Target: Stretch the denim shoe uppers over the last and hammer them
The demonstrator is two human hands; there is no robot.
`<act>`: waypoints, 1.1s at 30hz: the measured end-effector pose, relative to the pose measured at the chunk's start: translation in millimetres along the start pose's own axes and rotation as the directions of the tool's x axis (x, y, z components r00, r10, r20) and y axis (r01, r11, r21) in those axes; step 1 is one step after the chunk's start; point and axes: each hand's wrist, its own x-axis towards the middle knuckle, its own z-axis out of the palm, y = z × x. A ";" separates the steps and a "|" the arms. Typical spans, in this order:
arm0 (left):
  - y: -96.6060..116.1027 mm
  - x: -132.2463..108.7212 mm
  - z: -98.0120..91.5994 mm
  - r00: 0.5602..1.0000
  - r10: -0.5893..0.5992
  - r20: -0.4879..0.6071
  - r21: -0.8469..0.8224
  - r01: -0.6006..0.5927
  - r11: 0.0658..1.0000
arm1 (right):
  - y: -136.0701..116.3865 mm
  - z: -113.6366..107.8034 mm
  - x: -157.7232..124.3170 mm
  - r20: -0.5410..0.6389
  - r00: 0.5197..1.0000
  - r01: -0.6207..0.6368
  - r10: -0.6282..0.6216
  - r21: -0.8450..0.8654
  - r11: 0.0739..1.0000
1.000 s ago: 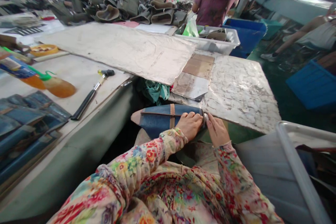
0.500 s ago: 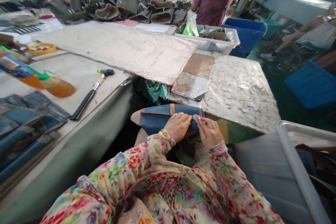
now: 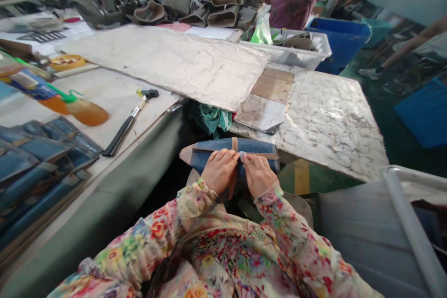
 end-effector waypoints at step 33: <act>-2.2 3.0 -12.1 0.992 -0.106 0.067 -0.131 0.114 0.985 | 42.6 -16.0 35.0 0.322 0.927 0.050 -0.193 0.402 0.914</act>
